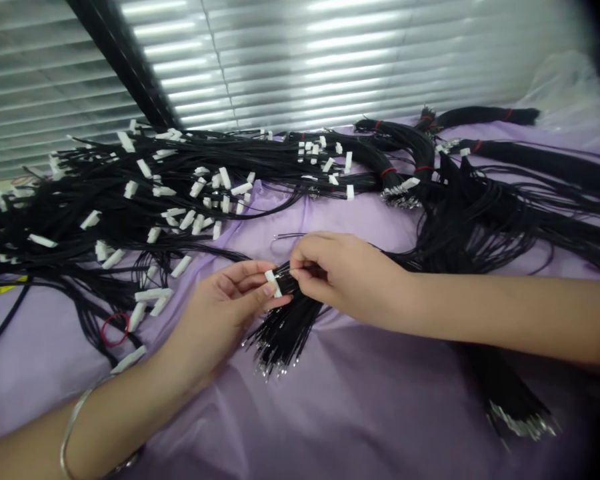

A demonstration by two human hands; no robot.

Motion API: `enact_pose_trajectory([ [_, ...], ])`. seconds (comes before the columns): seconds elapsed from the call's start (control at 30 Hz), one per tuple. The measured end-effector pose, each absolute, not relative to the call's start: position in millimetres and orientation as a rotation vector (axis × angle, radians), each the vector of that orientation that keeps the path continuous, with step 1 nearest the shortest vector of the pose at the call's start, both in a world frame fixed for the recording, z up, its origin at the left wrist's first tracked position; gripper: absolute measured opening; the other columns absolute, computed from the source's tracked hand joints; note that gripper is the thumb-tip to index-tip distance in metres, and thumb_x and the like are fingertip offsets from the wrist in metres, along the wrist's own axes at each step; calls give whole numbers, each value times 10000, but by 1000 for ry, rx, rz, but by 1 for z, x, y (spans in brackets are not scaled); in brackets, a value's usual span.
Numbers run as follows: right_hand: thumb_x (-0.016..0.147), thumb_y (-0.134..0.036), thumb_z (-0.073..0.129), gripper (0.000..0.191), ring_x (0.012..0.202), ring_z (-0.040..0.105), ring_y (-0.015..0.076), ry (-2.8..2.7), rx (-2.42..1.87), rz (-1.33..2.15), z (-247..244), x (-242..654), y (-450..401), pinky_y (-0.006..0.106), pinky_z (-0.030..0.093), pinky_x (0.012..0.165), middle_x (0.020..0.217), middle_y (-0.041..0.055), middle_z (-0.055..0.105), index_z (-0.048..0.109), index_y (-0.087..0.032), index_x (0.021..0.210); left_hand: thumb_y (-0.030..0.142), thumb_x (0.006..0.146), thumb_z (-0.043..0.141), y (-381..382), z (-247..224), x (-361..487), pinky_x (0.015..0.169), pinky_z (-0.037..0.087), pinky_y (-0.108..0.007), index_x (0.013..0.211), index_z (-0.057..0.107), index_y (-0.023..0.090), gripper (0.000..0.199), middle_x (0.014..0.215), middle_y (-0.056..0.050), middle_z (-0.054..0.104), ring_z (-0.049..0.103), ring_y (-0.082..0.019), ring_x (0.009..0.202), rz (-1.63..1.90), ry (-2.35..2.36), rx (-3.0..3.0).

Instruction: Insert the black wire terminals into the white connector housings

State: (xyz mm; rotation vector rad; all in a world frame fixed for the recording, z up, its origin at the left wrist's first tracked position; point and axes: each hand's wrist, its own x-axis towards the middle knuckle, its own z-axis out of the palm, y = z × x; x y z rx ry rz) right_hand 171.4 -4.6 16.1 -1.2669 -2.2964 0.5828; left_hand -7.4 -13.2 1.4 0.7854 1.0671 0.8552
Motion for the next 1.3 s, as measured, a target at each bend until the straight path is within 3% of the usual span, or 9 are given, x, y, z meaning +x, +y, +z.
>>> enact_pose_trajectory([
  [0.23,840,-161,505,126,630,469,94,-2357,-1265,591,19,173,-2,234,324,610,719,9,582,591,-130,753,88,712,750,-13,-1,-10,757,575,-199,934,662,144,245,854,-41,745,706,-136,783,808,1079,849],
  [0.63,890,-194,492,155,649,491,116,-2450,-1353,493,19,171,-2,249,331,613,761,36,618,616,-114,841,90,686,773,-13,-1,-10,746,585,-202,871,691,152,211,843,-17,744,698,-126,777,834,1076,842],
  [0.83,879,-187,489,174,626,489,102,-2405,-1313,569,18,171,-3,245,324,595,727,16,607,604,-130,761,100,660,794,-14,-1,-10,722,586,-191,886,683,141,255,840,-30,744,702,-135,761,842,1101,867],
  [1.3,912,-175,488,165,785,564,141,-2529,-1265,483,15,163,2,266,388,709,868,48,661,641,-124,876,140,653,802,-14,-5,-12,755,587,-226,980,659,133,357,898,-71,745,713,-177,798,809,1163,880],
])
